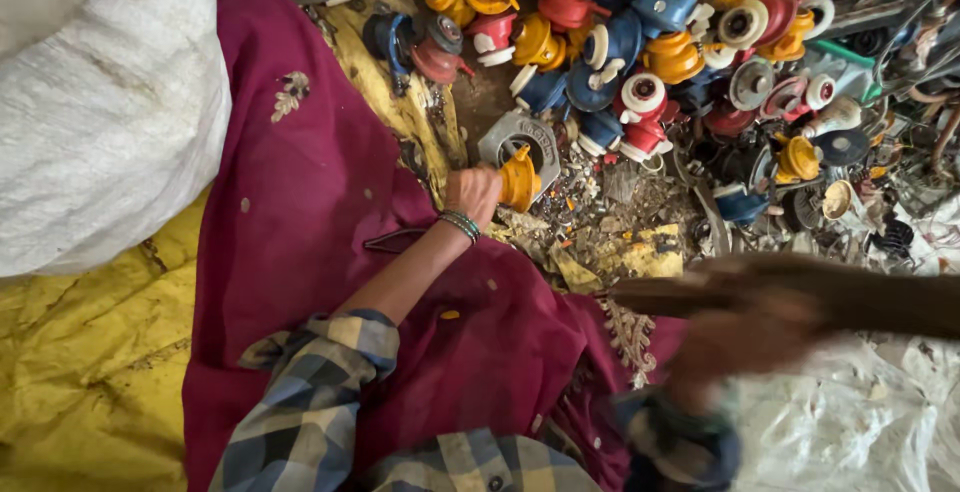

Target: The person sits on the floor and uses a hammer to strike a yellow plastic part held in a metal fixture, breaking it into pieces. The person then picks up the broken pieces and discards them.

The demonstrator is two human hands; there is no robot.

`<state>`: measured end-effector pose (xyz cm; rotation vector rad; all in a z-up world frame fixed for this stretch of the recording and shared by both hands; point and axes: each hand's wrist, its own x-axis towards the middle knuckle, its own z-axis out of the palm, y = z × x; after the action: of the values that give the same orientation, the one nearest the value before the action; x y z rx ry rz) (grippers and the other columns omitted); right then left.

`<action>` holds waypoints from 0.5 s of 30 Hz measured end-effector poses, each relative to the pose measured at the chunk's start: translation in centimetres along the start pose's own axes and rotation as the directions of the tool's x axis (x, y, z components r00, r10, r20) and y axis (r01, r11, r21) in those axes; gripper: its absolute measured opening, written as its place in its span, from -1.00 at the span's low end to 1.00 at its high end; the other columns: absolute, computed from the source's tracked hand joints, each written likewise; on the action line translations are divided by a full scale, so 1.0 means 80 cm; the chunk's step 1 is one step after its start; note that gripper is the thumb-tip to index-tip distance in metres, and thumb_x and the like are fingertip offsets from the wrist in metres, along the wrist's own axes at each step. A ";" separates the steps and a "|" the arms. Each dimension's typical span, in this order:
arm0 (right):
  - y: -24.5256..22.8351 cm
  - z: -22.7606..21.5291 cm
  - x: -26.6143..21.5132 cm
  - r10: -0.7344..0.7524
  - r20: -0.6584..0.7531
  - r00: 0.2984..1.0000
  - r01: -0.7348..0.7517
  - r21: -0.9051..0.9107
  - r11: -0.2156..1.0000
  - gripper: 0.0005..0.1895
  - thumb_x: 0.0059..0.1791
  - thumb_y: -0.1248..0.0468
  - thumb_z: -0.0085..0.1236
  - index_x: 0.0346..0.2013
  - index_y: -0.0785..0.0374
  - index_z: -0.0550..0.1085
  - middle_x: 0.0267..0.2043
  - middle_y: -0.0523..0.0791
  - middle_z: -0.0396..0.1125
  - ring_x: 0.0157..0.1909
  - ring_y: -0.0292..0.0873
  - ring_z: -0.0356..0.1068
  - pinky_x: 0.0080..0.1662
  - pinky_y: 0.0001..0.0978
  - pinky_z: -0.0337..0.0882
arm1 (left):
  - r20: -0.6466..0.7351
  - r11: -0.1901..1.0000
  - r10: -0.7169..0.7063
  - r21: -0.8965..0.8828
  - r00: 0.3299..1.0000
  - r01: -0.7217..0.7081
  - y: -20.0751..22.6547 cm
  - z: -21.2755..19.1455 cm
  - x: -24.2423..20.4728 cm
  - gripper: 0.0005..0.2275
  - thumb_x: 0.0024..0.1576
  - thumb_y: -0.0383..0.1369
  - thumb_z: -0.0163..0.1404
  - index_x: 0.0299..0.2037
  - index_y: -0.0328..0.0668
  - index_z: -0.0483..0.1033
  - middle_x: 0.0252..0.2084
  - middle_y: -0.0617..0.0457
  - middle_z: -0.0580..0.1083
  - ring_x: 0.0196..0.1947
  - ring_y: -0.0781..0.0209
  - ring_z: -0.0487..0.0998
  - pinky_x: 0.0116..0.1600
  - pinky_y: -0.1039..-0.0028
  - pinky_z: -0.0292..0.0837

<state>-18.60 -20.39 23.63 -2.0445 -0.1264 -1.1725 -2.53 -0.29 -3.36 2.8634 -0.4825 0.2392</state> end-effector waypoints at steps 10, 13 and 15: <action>0.016 0.047 -0.140 0.686 0.487 0.541 -0.456 -0.516 0.725 -0.61 0.13 0.08 -0.02 0.02 0.38 0.33 -0.48 0.04 0.41 -0.55 -0.09 0.42 -0.52 -0.16 0.39 | -0.050 0.987 0.048 -0.151 0.998 -0.055 -0.010 0.022 -0.022 -0.88 0.02 -0.38 0.07 -0.56 -0.06 0.59 -0.54 -0.07 0.55 -0.54 0.02 0.62 -0.48 0.21 0.49; -0.012 0.045 -0.079 0.783 0.415 0.463 -0.596 -0.508 0.622 -0.58 0.09 0.06 -0.11 0.08 0.32 0.24 -0.51 -0.07 0.43 -0.62 -0.16 0.44 -0.58 -0.29 0.52 | -0.055 0.994 0.007 -0.113 0.998 -0.013 -0.014 0.012 0.008 -0.88 0.04 -0.40 0.04 -0.53 -0.06 0.59 -0.55 -0.06 0.55 -0.53 0.06 0.62 -0.47 0.22 0.48; -0.037 0.032 -0.050 0.801 0.305 0.516 -0.627 -0.503 0.595 -0.60 0.08 0.06 -0.06 0.00 0.35 0.36 -0.52 -0.04 0.44 -0.59 -0.18 0.42 -0.55 -0.28 0.48 | -0.046 0.995 0.012 -0.098 0.999 -0.016 -0.016 0.008 0.006 -0.88 0.06 -0.41 0.03 -0.50 -0.07 0.59 -0.55 -0.06 0.55 -0.53 0.08 0.62 -0.46 0.23 0.48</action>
<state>-20.37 -15.51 21.48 -2.2778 0.6923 -0.0854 -1.55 0.55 -4.11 2.7538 -0.4915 0.2745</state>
